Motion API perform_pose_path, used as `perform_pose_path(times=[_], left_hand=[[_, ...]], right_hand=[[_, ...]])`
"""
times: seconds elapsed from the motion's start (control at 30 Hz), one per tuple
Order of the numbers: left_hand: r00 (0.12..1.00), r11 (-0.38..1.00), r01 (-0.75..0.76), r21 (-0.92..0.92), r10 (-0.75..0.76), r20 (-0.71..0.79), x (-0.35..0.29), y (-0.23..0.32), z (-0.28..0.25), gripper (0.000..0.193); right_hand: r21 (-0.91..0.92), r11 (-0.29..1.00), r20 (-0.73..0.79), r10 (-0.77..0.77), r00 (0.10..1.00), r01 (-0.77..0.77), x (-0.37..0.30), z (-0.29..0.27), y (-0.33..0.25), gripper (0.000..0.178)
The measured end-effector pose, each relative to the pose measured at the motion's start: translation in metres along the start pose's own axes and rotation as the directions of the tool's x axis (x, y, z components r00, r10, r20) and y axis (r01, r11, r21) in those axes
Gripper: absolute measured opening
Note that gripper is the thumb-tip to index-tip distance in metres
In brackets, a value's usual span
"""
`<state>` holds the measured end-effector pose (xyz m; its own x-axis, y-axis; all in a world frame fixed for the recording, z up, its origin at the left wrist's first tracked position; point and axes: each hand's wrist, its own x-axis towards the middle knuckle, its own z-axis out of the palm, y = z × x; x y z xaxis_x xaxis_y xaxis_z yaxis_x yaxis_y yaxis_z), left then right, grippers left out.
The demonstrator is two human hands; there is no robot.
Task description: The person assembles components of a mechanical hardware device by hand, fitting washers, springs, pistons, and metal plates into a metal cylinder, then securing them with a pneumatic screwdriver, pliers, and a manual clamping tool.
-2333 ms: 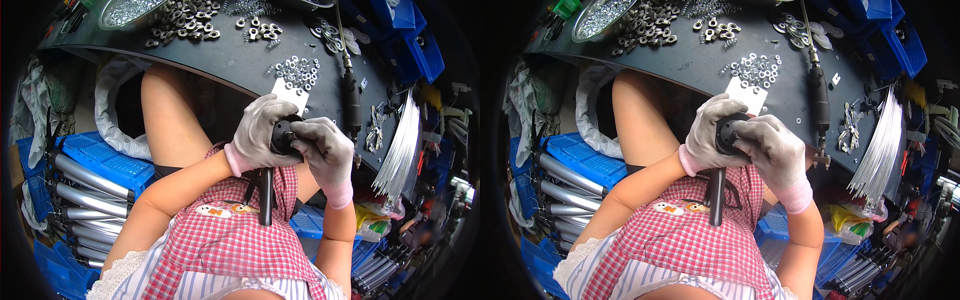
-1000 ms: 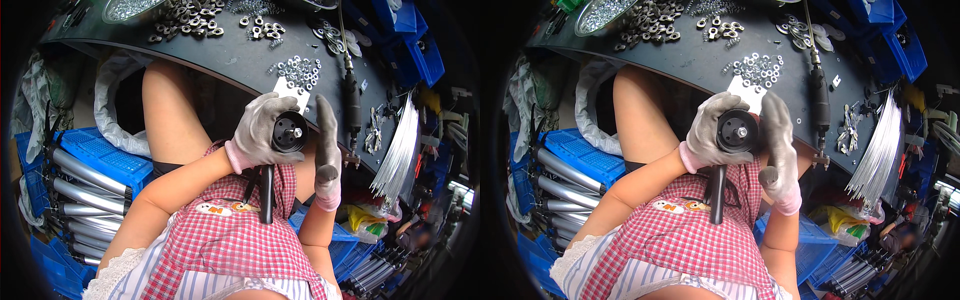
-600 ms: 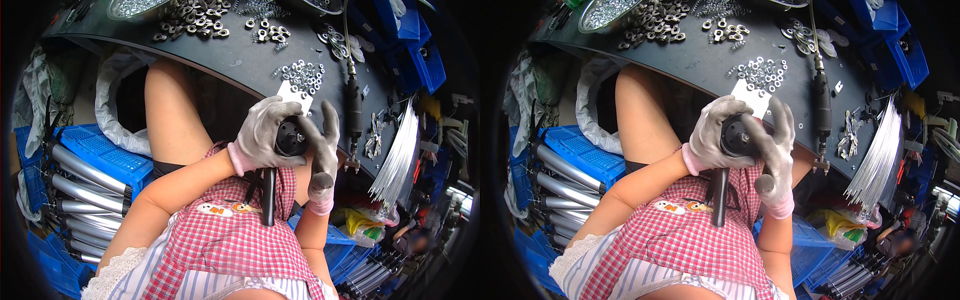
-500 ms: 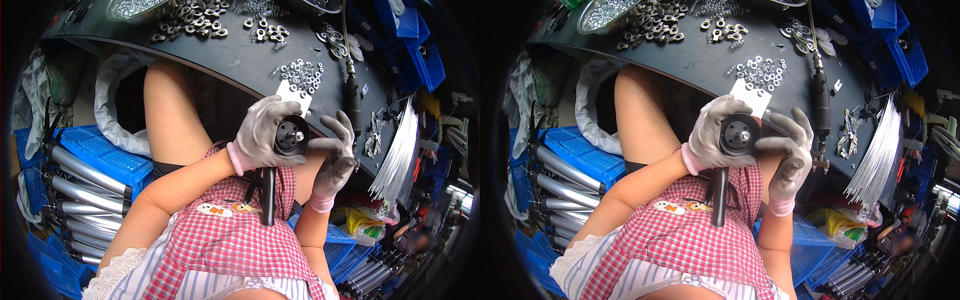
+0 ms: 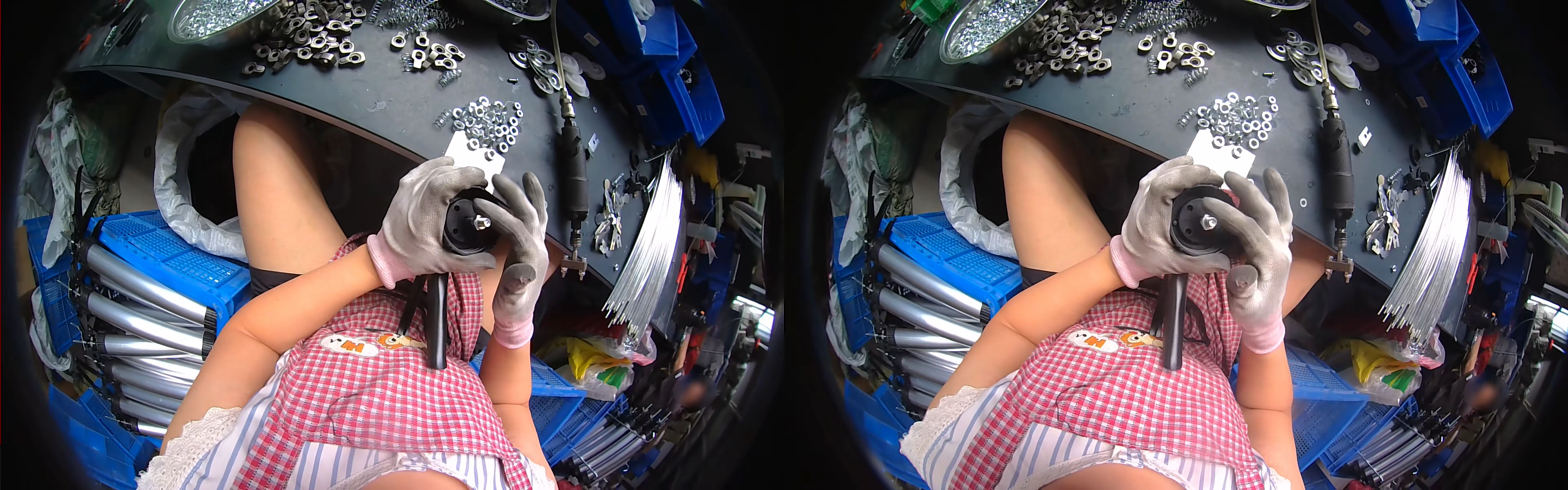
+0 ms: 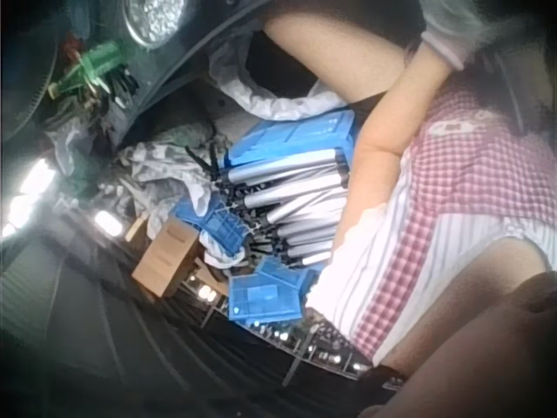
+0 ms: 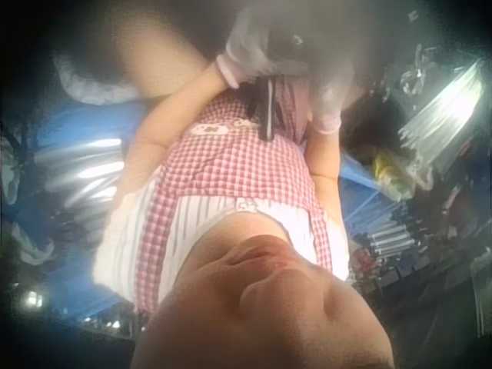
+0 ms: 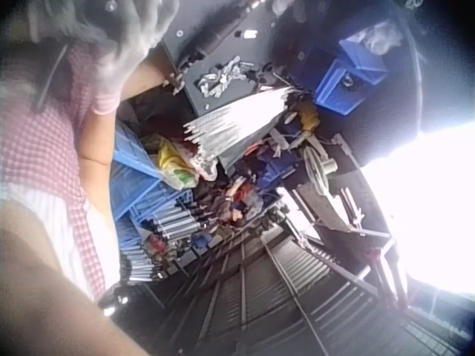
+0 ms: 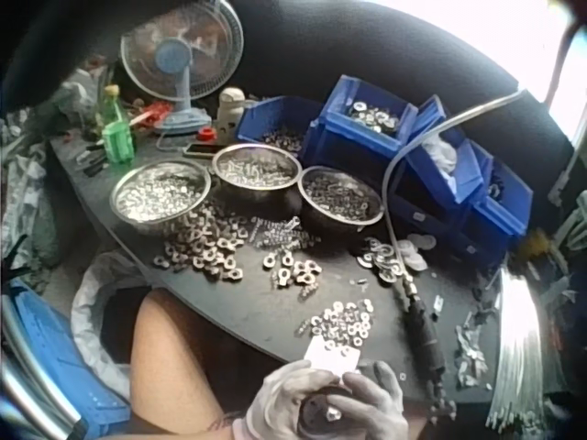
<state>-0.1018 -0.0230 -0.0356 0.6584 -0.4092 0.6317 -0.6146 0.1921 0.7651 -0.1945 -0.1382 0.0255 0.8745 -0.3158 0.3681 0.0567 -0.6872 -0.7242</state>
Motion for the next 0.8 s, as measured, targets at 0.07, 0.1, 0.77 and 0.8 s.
perform_pose_path(times=[0.07,0.1,0.77,0.8], left_hand=[[1.0,1.0,0.003,0.012,-0.003,0.018,0.001,0.001,0.0,0.084],[1.0,0.999,-0.004,0.046,0.004,-0.002,0.001,0.002,0.001,0.084],[0.998,1.0,-0.01,-0.002,0.01,0.066,0.007,0.011,-0.005,0.08],[0.992,0.998,0.057,-0.025,-0.054,0.112,0.008,0.019,-0.01,0.084]], right_hand=[[-0.014,0.998,0.115,0.055,0.992,-0.054,-0.004,-0.012,0.008,0.09],[0.014,0.999,0.002,0.047,0.999,-0.047,-0.002,-0.006,0.007,0.091],[0.192,0.959,-0.099,0.232,0.968,-0.211,0.059,-0.083,0.032,0.043],[0.14,0.952,-0.097,0.286,0.953,-0.272,0.081,-0.089,0.04,0.035]])
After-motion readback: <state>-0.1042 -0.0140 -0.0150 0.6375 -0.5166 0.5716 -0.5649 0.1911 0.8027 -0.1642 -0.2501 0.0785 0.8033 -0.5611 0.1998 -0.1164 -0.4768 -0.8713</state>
